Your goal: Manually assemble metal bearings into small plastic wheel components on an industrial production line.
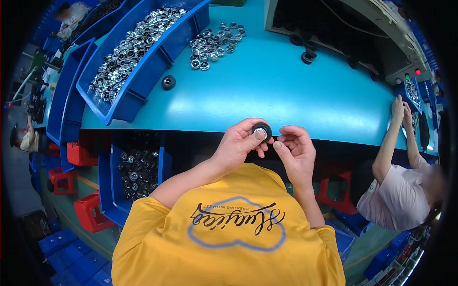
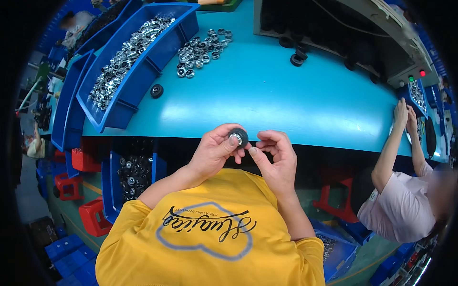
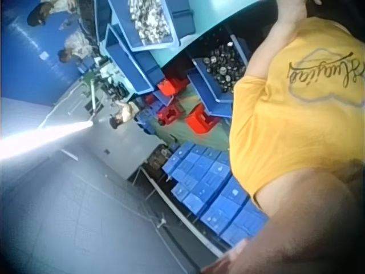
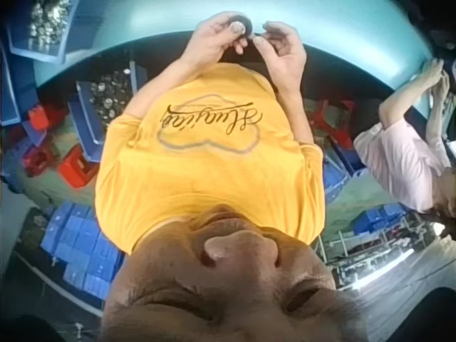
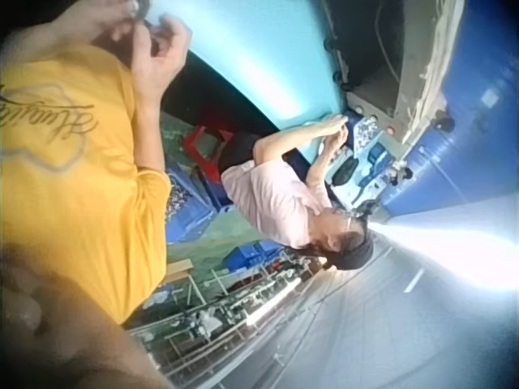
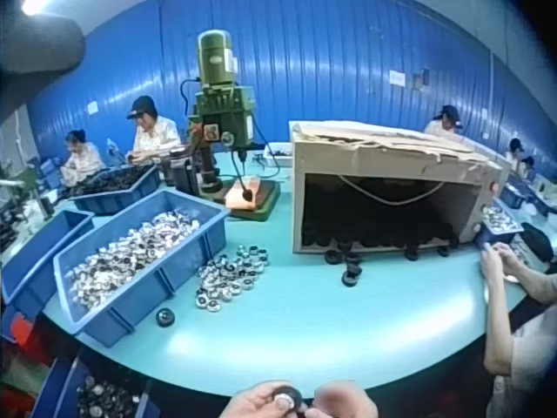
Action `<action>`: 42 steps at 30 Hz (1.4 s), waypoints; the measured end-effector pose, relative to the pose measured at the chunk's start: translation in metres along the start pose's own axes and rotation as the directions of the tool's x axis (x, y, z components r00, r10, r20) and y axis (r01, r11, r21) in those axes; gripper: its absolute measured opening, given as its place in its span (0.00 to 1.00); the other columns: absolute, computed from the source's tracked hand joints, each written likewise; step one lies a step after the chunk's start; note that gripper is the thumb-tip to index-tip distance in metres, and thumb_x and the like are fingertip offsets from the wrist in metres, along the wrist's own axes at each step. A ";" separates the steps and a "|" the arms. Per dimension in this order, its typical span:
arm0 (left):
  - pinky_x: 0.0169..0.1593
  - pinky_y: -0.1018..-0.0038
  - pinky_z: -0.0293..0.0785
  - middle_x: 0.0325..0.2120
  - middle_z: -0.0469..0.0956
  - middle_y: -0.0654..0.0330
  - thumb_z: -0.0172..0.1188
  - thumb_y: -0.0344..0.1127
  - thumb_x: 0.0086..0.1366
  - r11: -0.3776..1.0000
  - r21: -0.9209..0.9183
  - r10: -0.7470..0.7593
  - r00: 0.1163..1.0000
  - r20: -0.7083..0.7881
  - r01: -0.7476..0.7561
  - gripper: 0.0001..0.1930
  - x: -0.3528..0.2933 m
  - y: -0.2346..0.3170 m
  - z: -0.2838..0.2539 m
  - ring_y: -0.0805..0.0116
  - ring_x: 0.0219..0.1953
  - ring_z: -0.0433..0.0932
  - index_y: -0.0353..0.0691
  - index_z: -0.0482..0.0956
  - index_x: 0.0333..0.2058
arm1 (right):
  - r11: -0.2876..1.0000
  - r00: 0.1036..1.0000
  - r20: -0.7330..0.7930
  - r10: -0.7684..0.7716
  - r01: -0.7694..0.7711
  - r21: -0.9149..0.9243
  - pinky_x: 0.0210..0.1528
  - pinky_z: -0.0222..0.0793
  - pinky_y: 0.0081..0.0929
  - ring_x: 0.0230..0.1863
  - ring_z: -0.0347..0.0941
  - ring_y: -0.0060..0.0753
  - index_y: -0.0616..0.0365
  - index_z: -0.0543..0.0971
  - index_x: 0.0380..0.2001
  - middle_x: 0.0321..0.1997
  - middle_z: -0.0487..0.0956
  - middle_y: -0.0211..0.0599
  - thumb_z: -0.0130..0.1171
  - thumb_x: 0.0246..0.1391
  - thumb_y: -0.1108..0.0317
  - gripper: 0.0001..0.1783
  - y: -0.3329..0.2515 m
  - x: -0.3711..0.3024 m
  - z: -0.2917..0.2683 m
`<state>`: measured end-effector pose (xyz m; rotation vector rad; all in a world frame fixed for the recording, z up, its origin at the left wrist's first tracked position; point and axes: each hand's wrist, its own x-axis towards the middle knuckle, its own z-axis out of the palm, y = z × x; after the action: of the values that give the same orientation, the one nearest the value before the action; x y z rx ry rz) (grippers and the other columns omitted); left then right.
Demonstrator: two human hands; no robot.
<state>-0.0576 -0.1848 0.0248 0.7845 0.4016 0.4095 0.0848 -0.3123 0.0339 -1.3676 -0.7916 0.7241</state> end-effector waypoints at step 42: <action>0.32 0.78 0.79 0.33 0.75 0.58 0.53 0.38 0.74 0.978 0.173 -0.146 0.979 0.142 0.121 0.31 0.003 0.009 0.013 0.75 0.32 0.76 0.40 0.54 0.70 | 0.899 0.967 0.051 0.249 -0.251 0.359 0.47 0.73 0.23 0.41 0.76 0.23 0.68 0.75 0.53 0.43 0.81 0.39 0.60 0.60 0.77 0.17 0.015 0.001 -0.002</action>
<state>-0.0500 -0.1854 0.0392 0.9362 0.3436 0.1891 0.0872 -0.3113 0.0193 -1.1380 -0.4563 1.0214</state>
